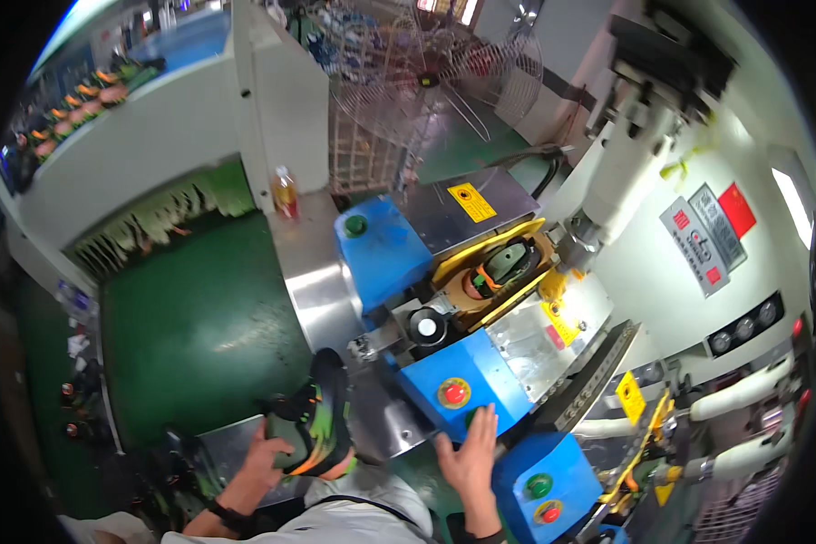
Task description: Operating a shoe lasting machine to shape shoe uppers onto lasts.
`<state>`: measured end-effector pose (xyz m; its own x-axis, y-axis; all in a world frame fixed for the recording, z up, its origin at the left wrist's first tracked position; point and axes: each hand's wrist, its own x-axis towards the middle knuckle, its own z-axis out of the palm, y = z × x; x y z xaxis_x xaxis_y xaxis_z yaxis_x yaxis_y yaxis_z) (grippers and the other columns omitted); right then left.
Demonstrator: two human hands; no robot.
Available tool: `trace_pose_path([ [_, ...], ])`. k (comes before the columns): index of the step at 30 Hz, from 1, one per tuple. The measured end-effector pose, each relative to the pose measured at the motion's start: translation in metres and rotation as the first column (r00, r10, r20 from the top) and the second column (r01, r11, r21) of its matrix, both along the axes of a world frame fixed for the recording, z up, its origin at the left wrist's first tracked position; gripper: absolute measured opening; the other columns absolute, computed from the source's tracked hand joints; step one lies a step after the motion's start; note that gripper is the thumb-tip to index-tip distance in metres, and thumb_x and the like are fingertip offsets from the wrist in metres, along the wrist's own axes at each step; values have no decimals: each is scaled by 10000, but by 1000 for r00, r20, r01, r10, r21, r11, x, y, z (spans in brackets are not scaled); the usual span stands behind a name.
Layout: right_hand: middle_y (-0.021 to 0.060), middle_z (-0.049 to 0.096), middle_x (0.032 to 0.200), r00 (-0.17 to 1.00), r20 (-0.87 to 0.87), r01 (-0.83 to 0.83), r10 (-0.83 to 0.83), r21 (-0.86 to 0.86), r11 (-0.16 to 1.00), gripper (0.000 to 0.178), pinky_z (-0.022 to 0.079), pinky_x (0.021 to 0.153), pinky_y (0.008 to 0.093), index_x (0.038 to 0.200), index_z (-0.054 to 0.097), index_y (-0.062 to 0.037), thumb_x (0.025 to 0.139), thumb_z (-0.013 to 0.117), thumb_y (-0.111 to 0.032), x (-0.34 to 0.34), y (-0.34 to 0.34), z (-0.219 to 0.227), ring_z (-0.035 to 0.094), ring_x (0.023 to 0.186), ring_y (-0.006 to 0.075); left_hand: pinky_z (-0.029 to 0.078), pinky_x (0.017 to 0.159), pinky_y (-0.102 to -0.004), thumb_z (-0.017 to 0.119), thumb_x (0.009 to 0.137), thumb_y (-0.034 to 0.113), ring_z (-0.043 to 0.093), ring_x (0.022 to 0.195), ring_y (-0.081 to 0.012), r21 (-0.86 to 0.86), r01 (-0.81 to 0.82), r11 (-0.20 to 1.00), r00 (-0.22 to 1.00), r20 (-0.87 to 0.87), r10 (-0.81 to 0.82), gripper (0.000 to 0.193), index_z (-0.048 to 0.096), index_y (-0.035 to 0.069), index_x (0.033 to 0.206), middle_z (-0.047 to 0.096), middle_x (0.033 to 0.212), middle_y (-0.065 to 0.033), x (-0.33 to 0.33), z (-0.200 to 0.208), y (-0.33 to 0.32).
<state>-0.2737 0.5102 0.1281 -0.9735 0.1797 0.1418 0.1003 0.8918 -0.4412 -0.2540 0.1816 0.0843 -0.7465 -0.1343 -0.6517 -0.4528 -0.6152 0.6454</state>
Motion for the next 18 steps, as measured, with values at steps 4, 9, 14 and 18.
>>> trace_pose_path([
  [4, 300, 389, 1381, 945, -325, -114, 43, -203, 972, 660, 302, 1061, 495, 1328, 383, 90, 774, 670, -125, 39, -7, -11, 375, 1275, 464, 507, 840, -416, 557, 601, -117, 585, 973, -298, 69, 4, 998, 1000, -15, -3, 653, 462, 64, 1222, 564, 1029, -109, 38, 10, 8],
  [9, 168, 666, 1048, 954, -32, -246, 297, -648, 720, 386, 515, 797, 325, 1171, 566, 41, 845, 646, -149, 106, -38, -30, 657, 925, 226, 506, 809, -403, 565, 613, -118, 593, 915, -280, -15, -99, 995, 995, 31, 100, 548, 506, 62, 1127, 574, 959, -99, 110, 22, -4],
  [14, 201, 624, 1157, 848, 201, -137, 490, -810, 570, 433, 469, 926, 348, 1260, 493, 63, 863, 611, -62, 141, -30, -47, 609, 1073, 261, 485, 842, -372, 615, 636, -51, 584, 945, -252, -436, -167, 884, 984, -17, 177, 610, 474, 48, 1221, 577, 1000, -83, 154, -12, -29],
  [18, 192, 619, 1155, 885, 241, -21, 398, -834, 551, 412, 467, 920, 315, 1233, 478, 99, 884, 597, -84, 138, -32, -66, 598, 1078, 220, 426, 974, -381, 677, 632, 85, 545, 1091, -345, -938, 8, 345, 998, -12, -56, 742, 390, 5, 1311, 559, 1150, -182, 146, -74, -51],
])
